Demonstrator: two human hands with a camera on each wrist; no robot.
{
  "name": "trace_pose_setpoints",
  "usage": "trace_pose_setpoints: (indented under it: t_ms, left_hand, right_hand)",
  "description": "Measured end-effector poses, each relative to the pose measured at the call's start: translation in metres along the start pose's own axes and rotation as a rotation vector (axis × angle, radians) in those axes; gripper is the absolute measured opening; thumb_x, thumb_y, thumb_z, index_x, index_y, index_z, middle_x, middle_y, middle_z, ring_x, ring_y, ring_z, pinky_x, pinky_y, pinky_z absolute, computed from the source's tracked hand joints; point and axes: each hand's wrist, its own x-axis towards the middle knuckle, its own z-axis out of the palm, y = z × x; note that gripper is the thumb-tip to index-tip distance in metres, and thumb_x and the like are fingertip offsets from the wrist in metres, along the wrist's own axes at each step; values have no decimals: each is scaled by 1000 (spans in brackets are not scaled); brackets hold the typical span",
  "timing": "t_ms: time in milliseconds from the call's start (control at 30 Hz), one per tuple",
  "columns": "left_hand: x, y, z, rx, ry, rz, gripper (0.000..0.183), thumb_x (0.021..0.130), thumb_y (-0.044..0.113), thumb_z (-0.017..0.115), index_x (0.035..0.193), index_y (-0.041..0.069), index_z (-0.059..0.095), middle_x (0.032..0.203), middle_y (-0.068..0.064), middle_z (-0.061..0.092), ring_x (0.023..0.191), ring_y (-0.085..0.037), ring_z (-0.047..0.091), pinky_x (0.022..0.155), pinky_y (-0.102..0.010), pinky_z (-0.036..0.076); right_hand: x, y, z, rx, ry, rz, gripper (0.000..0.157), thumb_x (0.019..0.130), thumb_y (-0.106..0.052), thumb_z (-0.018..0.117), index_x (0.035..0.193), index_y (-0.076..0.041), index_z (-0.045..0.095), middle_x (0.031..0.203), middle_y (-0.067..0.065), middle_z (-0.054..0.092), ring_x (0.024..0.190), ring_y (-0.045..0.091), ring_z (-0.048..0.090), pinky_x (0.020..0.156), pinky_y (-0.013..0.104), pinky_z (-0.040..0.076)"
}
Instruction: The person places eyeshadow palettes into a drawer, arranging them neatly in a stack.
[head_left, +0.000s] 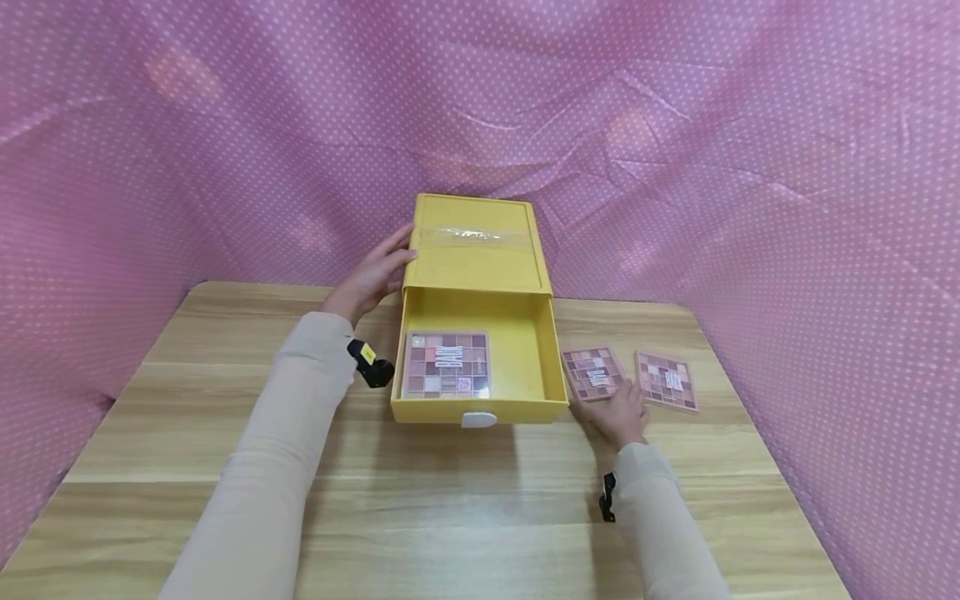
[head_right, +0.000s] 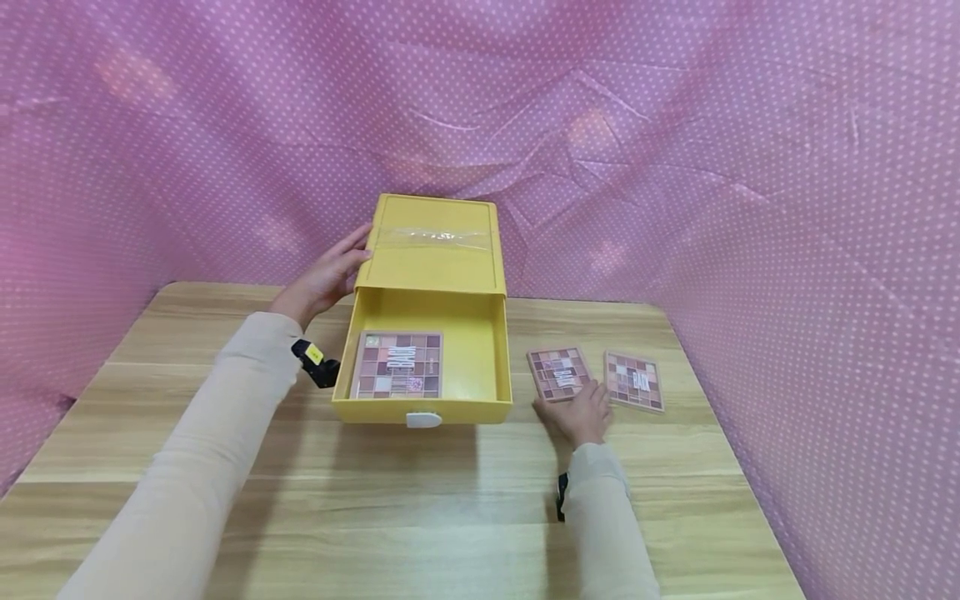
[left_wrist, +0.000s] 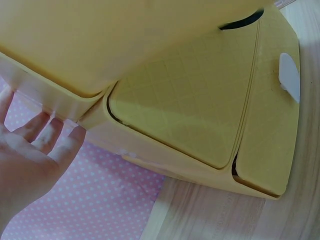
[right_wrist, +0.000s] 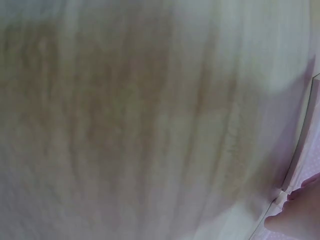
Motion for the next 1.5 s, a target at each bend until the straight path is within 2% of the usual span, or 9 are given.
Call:
trace_pose_setpoints:
  t_ms: [467, 667, 833, 1233, 1400, 1500]
  left_hand:
    - [3, 0, 2, -6, -3, -2, 58, 88, 12, 47, 138, 24, 22, 140, 0, 21, 116, -28, 37, 90, -40, 35]
    - [4, 0, 1, 3, -10, 6, 57, 88, 13, 46, 138, 23, 21, 140, -1, 21, 114, -28, 37, 90, -39, 35]
    - [5, -1, -1, 3, -15, 4, 57, 88, 13, 46, 138, 24, 21, 140, -1, 21, 115, -27, 37, 90, -39, 34]
    - [6, 0, -4, -9, -6, -7, 57, 87, 13, 47, 138, 25, 22, 140, 0, 21, 116, -27, 35, 91, -41, 33]
    - [6, 0, -5, -3, -23, -3, 58, 88, 13, 46, 138, 24, 20, 141, 0, 18, 116, -27, 35, 91, -40, 33]
    - [7, -1, -5, -1, -27, -4, 57, 88, 13, 46, 138, 24, 20, 141, 0, 18, 117, -27, 35, 91, -40, 33]
  right_hand:
    - [0, -1, 6, -11, 15, 41, 120, 62, -61, 62, 130, 15, -2, 133, 35, -6, 122, 45, -4, 93, 60, 3]
    - [1, -4, 5, -16, 52, 52, 117, 61, -61, 62, 129, 16, 5, 133, 35, 5, 121, 45, 5, 92, 60, 11]
    - [0, -5, 4, 26, 64, 53, 111, 61, -54, 66, 127, 16, 13, 128, 36, 15, 117, 46, 15, 91, 59, 14]
    - [-1, -9, -6, 92, 55, 58, 111, 59, -49, 71, 127, 17, 13, 121, 33, 26, 108, 45, 27, 92, 56, 20]
    - [-1, -8, -6, 159, 73, 46, 112, 58, -46, 73, 128, 17, 12, 122, 32, 26, 107, 44, 29, 92, 54, 22]
    - [-2, -7, -6, 207, 93, 36, 107, 58, -43, 74, 127, 15, 17, 116, 28, 32, 101, 41, 35, 90, 52, 28]
